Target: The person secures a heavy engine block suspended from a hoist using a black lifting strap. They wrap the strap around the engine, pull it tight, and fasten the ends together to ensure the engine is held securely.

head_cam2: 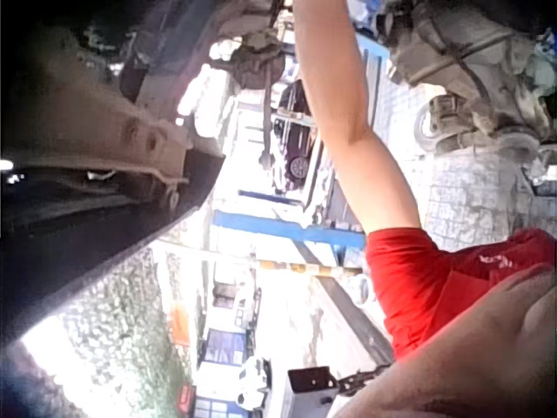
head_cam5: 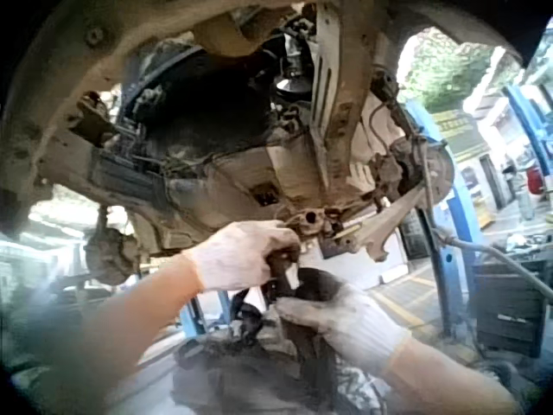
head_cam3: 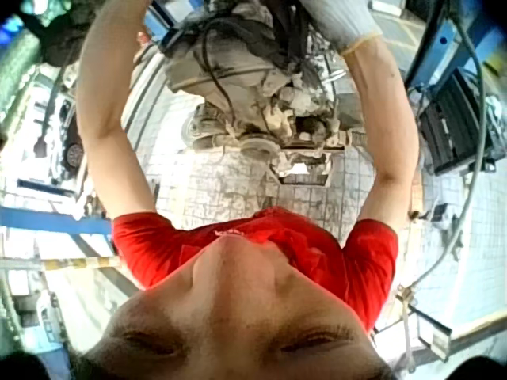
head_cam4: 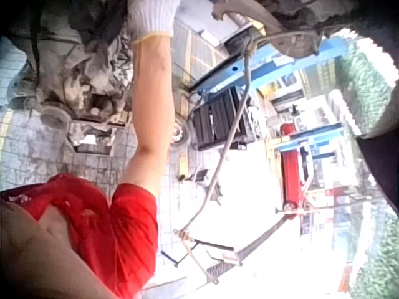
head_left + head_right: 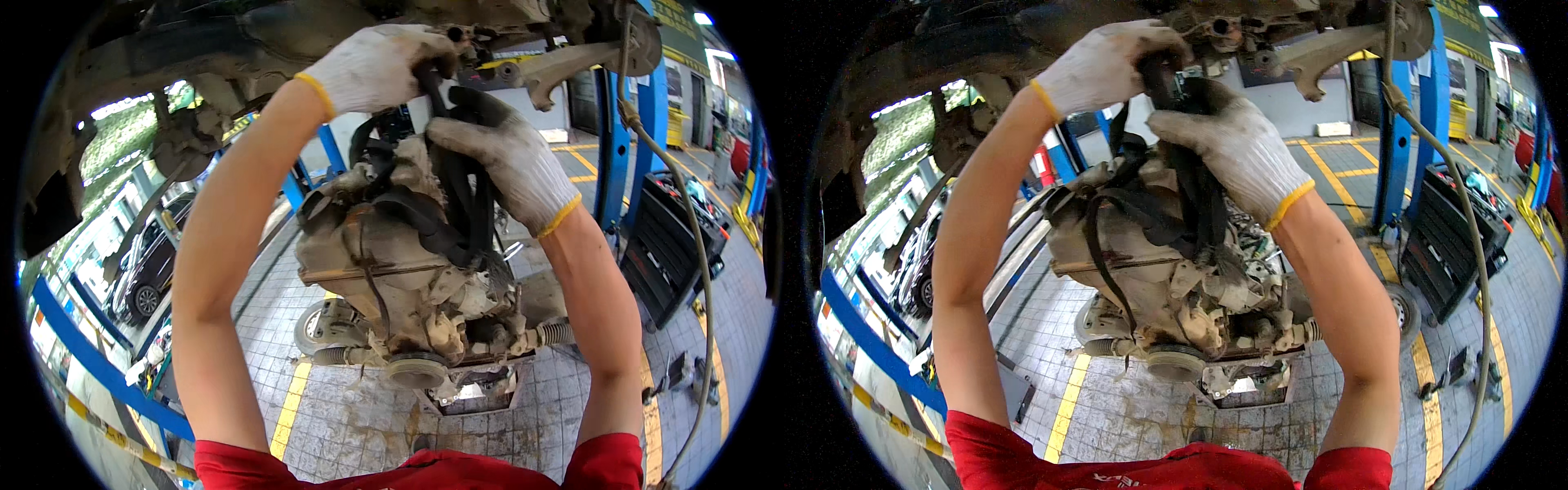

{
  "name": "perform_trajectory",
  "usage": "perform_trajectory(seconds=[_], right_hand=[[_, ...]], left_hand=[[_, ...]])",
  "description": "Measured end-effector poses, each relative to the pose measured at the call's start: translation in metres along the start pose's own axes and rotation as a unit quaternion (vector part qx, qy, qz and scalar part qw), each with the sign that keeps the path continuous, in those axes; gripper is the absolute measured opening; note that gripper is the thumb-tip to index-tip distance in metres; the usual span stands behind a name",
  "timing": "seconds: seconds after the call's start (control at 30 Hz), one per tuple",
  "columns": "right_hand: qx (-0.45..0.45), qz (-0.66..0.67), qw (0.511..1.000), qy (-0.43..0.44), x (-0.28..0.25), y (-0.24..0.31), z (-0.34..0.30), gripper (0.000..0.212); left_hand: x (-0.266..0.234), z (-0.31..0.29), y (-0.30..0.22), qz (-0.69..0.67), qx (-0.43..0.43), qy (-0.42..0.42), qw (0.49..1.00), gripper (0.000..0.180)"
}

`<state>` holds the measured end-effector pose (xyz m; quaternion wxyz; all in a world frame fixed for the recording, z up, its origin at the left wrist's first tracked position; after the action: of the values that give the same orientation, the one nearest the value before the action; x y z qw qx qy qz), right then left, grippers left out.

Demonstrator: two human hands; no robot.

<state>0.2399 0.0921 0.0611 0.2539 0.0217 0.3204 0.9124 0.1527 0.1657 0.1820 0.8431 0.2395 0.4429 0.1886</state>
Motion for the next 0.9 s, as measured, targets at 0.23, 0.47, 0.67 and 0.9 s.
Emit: perform_trajectory(seconds=[0.23, 0.47, 0.67, 0.9], right_hand=[[0.083, 0.111, 0.989, 0.041, 0.015, 0.005, -0.001, 0.032], [0.118, 0.143, 0.982, -0.034, -0.009, -0.016, -0.013, 0.035], [0.098, 0.018, 0.991, -0.086, -0.017, -0.008, -0.019, 0.040], [0.127, 0.323, 0.938, 0.007, -0.026, 0.021, -0.066, 0.043]], left_hand=[[-0.010, 0.006, -0.017, 0.062, -0.020, -0.010, 0.998, 0.055], [0.018, -0.024, -0.011, -0.121, -0.128, -0.008, 0.984, 0.047], [0.035, -0.057, -0.036, -0.329, -0.149, 0.137, 0.922, 0.052], [0.021, -0.071, -0.063, -0.419, -0.116, 0.188, 0.881, 0.042]])
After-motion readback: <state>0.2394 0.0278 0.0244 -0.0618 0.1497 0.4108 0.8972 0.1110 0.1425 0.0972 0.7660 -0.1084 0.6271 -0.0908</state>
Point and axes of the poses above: each hand's wrist, its own z-axis towards the middle knuckle, its own x-axis out of the palm, y = z × x, the point moved 7 cm from there along z, towards the middle knuckle, and after that the axes turned 4 degrees about -z, right-handed, at the moved point
